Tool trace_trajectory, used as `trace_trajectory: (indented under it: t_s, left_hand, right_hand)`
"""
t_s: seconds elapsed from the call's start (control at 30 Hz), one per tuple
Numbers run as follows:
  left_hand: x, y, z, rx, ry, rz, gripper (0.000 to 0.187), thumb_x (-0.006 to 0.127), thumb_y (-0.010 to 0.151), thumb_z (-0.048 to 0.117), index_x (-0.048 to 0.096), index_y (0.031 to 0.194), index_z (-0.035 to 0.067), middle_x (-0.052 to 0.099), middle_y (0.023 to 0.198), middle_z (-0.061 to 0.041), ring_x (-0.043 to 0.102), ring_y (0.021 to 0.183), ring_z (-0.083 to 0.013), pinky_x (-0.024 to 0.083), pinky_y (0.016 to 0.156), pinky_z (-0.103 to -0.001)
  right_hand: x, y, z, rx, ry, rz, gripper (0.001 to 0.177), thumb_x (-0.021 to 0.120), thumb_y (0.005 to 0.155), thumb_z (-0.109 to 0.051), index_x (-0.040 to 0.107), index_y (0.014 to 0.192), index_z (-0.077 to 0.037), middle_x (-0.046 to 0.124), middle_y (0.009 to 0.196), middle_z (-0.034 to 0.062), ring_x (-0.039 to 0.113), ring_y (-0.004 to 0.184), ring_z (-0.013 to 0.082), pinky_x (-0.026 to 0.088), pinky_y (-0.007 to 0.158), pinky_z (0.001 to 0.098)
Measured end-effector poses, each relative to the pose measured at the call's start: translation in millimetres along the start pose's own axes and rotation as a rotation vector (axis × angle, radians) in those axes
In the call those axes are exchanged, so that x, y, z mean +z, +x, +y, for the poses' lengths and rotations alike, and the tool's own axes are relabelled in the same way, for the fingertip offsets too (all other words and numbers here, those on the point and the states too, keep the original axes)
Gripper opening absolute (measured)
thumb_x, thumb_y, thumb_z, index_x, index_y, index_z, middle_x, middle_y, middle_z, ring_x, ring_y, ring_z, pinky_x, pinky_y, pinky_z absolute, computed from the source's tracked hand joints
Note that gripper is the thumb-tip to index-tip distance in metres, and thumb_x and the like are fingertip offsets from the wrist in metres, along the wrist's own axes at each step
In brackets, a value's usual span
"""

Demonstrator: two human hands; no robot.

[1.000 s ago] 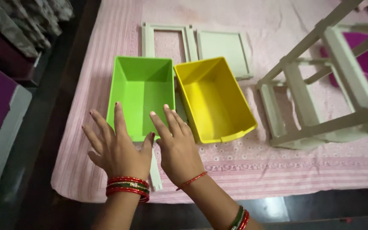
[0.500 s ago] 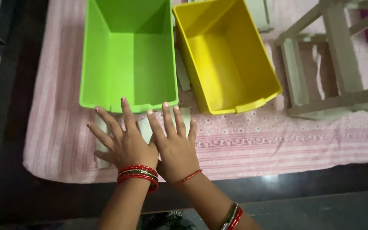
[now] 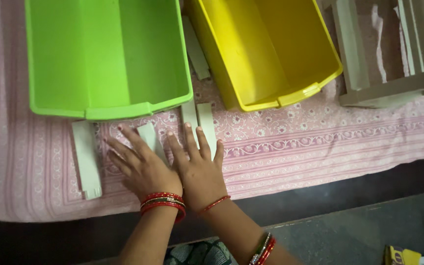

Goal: The person assembles a white plastic storage rack by hand, inserting vertical support pieces into the frame and then attaching a top frame piece. The assembly is performed on a bed with several colored plastic bins nearby.

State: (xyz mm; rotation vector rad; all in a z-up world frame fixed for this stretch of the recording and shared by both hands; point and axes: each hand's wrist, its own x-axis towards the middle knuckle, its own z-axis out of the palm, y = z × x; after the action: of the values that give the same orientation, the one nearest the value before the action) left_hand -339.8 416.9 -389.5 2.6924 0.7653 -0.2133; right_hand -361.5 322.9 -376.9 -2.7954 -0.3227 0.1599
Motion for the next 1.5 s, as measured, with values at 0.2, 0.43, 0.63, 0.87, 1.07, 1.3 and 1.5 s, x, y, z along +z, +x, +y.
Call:
trace_trajectory:
  t_s: [0.2, 0.43, 0.63, 0.87, 1.07, 1.3, 1.5]
  left_hand:
    - [21, 4, -2, -0.12, -0.103, -0.174, 0.078, 0.057, 0.101, 0.026, 0.011, 0.165, 0.025, 0.001, 0.171, -0.019, 0.032, 0.146, -0.043, 0.057, 0.091, -0.057]
    - [15, 6, 4, -0.097, -0.011, -0.292, 0.077, 0.066, 0.093, 0.021, 0.028, 0.159, 0.037, 0.015, 0.168, -0.015, 0.041, 0.139, -0.045, 0.058, 0.091, -0.053]
    - [-6, 0, 16, -0.131, -0.128, -0.344, 0.091, 0.081, 0.083, 0.021, 0.031, 0.157, 0.034, 0.035, 0.159, -0.014, 0.048, 0.137, -0.0404, 0.053, 0.101, -0.054]
    - [-25, -8, 15, -0.254, -0.525, -0.422, 0.107, 0.079, 0.072, 0.004, 0.024, 0.162, 0.022, 0.056, 0.146, -0.018, 0.063, 0.126, -0.0329, 0.05, 0.107, -0.041]
    - [-42, -15, 23, -0.223, -0.672, -0.426, 0.106, 0.082, 0.071, 0.003, 0.025, 0.16, 0.011, 0.056, 0.144, -0.02, 0.064, 0.124, -0.0291, 0.05, 0.105, -0.038]
    - [-78, -28, 57, -0.129, -0.692, -0.543, 0.097, 0.08, 0.076, 0.008, 0.031, 0.159, 0.011, 0.066, 0.133, -0.021, 0.07, 0.115, -0.028, 0.055, 0.099, -0.037]
    - [-110, -34, 95, 0.052, -1.009, -0.574, 0.097, 0.077, 0.073, 0.002, 0.03, 0.158, 0.005, 0.069, 0.128, -0.023, 0.073, 0.11, -0.0265, 0.058, 0.091, -0.036]
  right_hand:
    - [8, -7, 4, 0.035, 0.053, -0.072, 0.079, 0.067, 0.085, -0.032, 0.034, 0.154, -0.016, 0.023, 0.163, 0.0221, 0.019, 0.151, 0.0412, 0.012, 0.112, 0.0744]
    - [-2, -9, 8, 0.091, 0.097, -0.134, 0.094, 0.077, 0.076, -0.035, 0.029, 0.156, -0.019, 0.021, 0.162, 0.0218, 0.019, 0.151, 0.0406, 0.011, 0.111, 0.0766]
    - [-6, -15, 9, 0.121, 0.123, -0.171, 0.097, 0.079, 0.074, -0.034, 0.029, 0.155, -0.02, 0.023, 0.162, 0.0199, 0.025, 0.149, 0.0379, 0.011, 0.111, 0.0763]
    - [-16, -25, 8, 0.14, 0.165, -0.022, 0.073, 0.066, 0.094, -0.028, 0.034, 0.158, -0.016, 0.054, 0.151, 0.0147, 0.058, 0.129, 0.0291, 0.013, 0.115, 0.075]
    - [-66, -34, -1, 0.312, 0.482, -0.153, 0.063, 0.067, 0.088, -0.023, 0.048, 0.146, -0.007, 0.072, 0.105, 0.0223, 0.07, 0.1, 0.0373, 0.048, 0.095, 0.0548]
    - [-127, -39, -5, 0.336, 0.522, 0.071, 0.056, 0.073, 0.08, -0.017, 0.061, 0.134, -0.005, 0.071, 0.095, 0.0249, 0.07, 0.089, 0.0419, 0.056, 0.079, 0.0478]
    - [-191, -47, -8, 0.325, 0.469, 0.241, 0.053, 0.073, 0.079, -0.014, 0.063, 0.13, -0.005, 0.074, 0.096, 0.0229, 0.071, 0.092, 0.0408, 0.056, 0.082, 0.047]
